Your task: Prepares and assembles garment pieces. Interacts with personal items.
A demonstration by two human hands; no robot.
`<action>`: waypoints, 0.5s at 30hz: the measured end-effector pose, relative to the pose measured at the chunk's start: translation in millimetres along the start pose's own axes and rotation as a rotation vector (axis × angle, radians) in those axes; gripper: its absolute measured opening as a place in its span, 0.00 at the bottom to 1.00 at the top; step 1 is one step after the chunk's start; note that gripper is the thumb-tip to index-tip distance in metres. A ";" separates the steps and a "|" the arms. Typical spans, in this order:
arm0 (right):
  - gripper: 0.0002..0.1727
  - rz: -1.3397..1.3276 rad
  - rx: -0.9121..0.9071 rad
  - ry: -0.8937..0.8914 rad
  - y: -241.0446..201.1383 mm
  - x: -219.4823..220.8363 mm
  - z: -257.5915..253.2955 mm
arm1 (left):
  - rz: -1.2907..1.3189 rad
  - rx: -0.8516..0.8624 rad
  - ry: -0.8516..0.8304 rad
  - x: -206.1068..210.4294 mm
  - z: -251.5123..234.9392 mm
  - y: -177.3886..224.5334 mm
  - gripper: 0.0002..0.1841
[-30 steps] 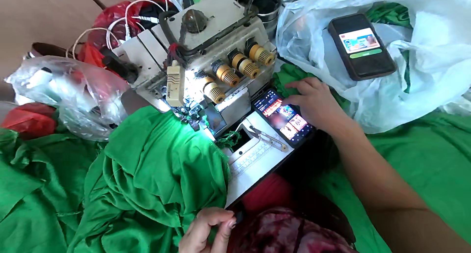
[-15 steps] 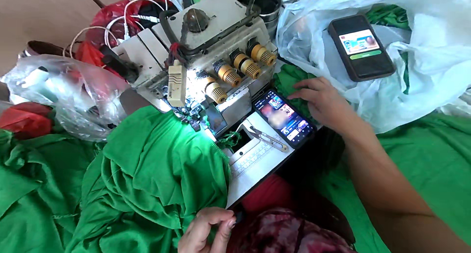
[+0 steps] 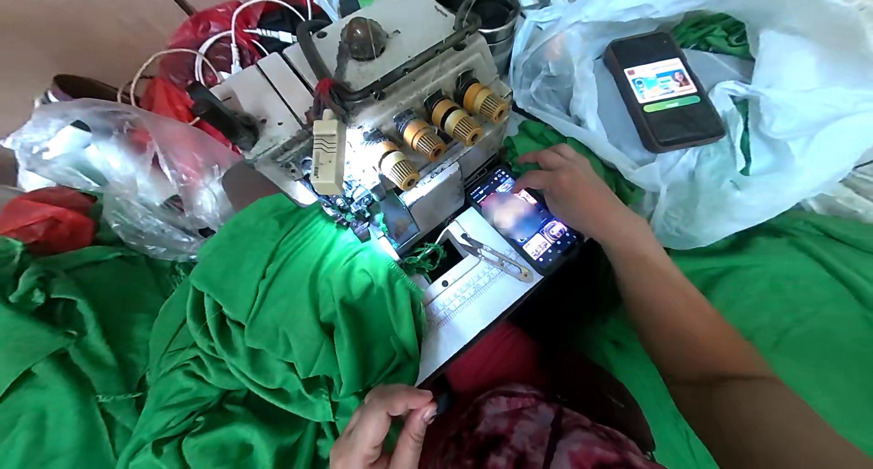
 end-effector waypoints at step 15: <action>0.27 -0.007 0.009 0.057 3.2 -10.6 11.7 | 0.020 -0.005 0.009 -1.4 2.0 -2.6 0.04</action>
Point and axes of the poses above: each hand's wrist, its own z-axis away from the middle knuckle, its own x-axis out of the palm, y = z × x, the point moved 3 cm from there along -z, towards the middle knuckle, and after that the axes turned 5 degrees about -y, right-handed, at the moved point
